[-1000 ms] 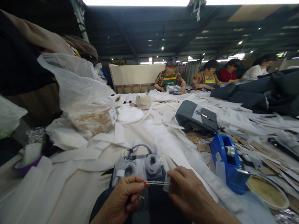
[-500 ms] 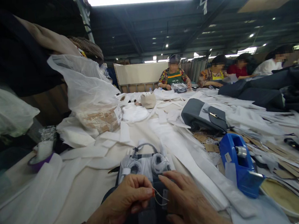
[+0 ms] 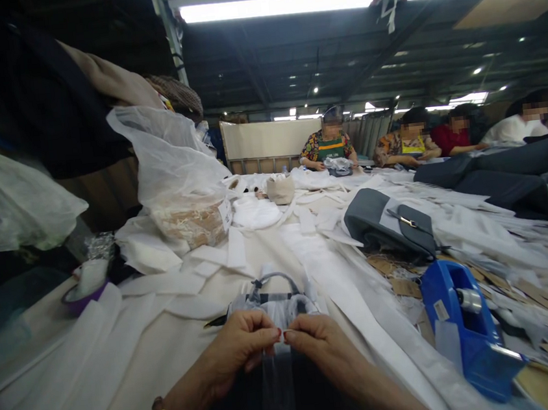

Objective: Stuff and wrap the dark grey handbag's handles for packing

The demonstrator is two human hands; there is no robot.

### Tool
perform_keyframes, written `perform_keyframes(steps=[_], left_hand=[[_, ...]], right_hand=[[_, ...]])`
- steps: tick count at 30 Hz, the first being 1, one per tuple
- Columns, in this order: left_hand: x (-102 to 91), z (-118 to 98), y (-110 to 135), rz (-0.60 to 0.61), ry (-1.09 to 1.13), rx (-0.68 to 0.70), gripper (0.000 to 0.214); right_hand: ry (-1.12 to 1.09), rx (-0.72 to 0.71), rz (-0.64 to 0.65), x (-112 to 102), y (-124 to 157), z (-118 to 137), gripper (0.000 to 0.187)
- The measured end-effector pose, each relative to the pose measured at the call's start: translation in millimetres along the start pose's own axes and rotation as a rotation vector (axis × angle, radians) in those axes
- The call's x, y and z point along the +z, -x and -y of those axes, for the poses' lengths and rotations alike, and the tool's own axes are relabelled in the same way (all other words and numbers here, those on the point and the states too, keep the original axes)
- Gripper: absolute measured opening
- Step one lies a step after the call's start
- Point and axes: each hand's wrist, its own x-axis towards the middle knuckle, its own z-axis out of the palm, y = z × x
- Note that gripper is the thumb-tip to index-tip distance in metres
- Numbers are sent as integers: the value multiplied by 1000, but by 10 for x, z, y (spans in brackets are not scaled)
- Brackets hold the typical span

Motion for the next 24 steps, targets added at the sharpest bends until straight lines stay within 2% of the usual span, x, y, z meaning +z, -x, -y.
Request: perform_keyframes(steps=[3, 6, 10, 12, 16, 19, 24], left_hand=[[64, 29, -308, -127, 171, -2, 15], [153, 73, -718, -269, 341, -51, 14], [254, 148, -1155, -455, 578, -107, 14], [288, 189, -1267, -512, 669, -118, 14], [320, 258, -1341, -579, 778, -110, 10], [320, 276, -1343, -579, 830, -75, 4], [315, 260, -1321, -543, 887, -12, 17]], right_hand=[[291, -63, -118, -246, -270, 55, 34], [481, -75, -224, -485, -595, 137, 33], [701, -53, -265, -626, -996, 215, 30], [798, -25, -222, -611, -1164, 200, 27], [925, 38, -31, -534, -1420, 91, 20], [979, 62, 92, -502, -1529, 34, 23], [1030, 50, 212, -467, -1608, 37, 22]])
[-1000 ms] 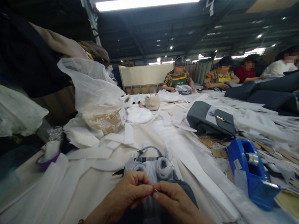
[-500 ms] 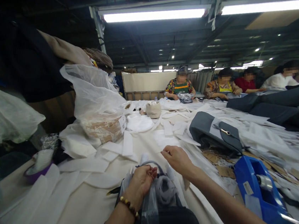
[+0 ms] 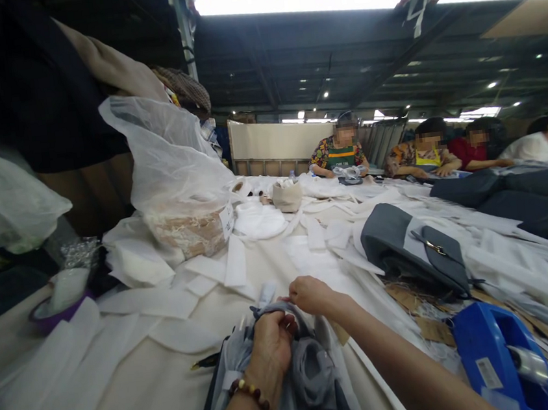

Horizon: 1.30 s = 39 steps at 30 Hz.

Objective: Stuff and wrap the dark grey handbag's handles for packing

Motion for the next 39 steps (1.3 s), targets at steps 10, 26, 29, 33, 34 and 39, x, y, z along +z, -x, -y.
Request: perform_keyframes(steps=[10, 26, 29, 33, 34, 39], left_hand=[[6, 24, 8, 73, 15, 5, 19], [-50, 22, 10, 91, -172, 58, 12], [-57, 29, 20, 108, -248, 102, 11], [-92, 55, 18, 116, -425, 179, 15], [-103, 53, 26, 113, -472, 205, 17], [-162, -51, 168, 99, -622, 353, 24]], right_hand=[[83, -80, 50, -5, -80, -18, 20], [156, -206, 93, 50, -96, 4, 20], [130, -176, 105, 30, -55, 54, 22], [32, -79, 89, -41, 29, 84, 21], [0, -53, 83, -63, 54, 85, 21], [-174, 18, 30, -145, 184, 93, 17]])
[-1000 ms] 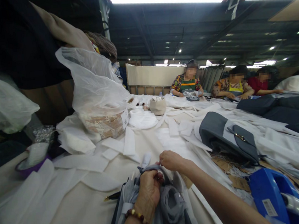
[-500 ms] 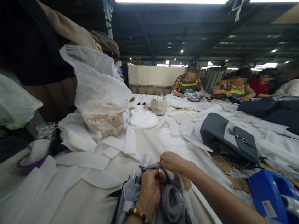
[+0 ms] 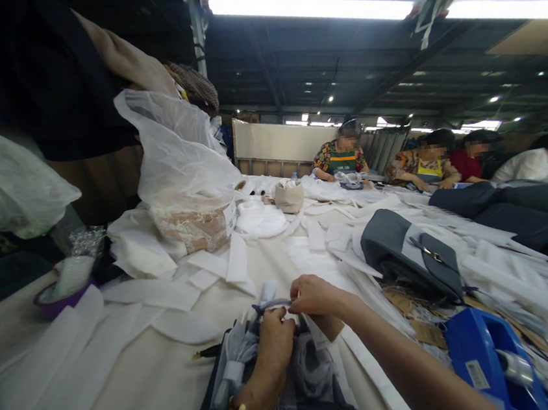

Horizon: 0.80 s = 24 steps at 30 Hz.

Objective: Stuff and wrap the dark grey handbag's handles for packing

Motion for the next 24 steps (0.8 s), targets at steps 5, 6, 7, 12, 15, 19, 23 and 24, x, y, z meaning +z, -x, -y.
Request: perform_keyframes(steps=[5, 6, 7, 12, 15, 19, 23, 24], left_hand=[[-143, -108, 120, -4, -16, 38, 21], [-167, -115, 136, 11, 3, 19, 20], [-188, -119, 149, 29, 28, -5, 20], [-244, -136, 138, 86, 230, -83, 18], [-236, -171, 85, 134, 360, -121, 18], [-230, -239, 69, 228, 463, -190, 21], [-263, -255, 149, 230, 450, -162, 23], [-272, -245, 171, 227, 425, -150, 23]], right_hand=[[-208, 16, -51, 59, 115, -5, 27], [-254, 12, -60, 87, 128, -19, 29], [-300, 9, -70, 120, 135, -37, 30], [-516, 18, -143, 308, 120, -124, 39], [-636, 21, -187, 388, 126, -128, 39], [-832, 15, -175, 415, 187, -109, 36], [-1042, 31, -136, 413, 250, -123, 42], [-1088, 39, -137, 415, 260, -128, 43]])
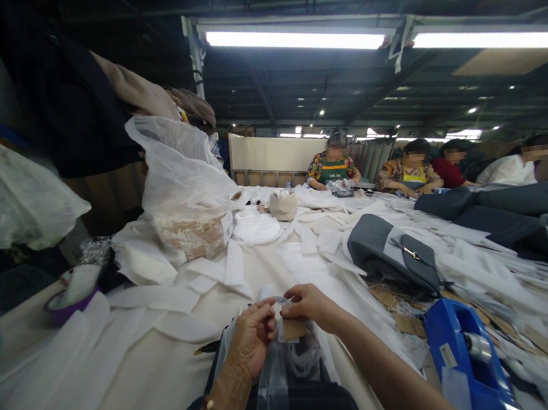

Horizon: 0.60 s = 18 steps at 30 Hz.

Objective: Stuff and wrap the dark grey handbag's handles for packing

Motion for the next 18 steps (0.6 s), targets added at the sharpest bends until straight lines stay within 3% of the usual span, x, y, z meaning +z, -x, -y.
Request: perform_keyframes(steps=[8, 14, 18], left_hand=[[-90, 84, 64, -72, -327, 13, 16], [-163, -2, 138, 34, -393, -39, 16], [-218, -73, 167, 112, -320, -92, 26]], right_hand=[[-203, 77, -18, 41, 100, 34, 44], [-208, 109, -17, 24, 189, 70, 51], [-146, 116, -3, -2, 247, 72, 32]])
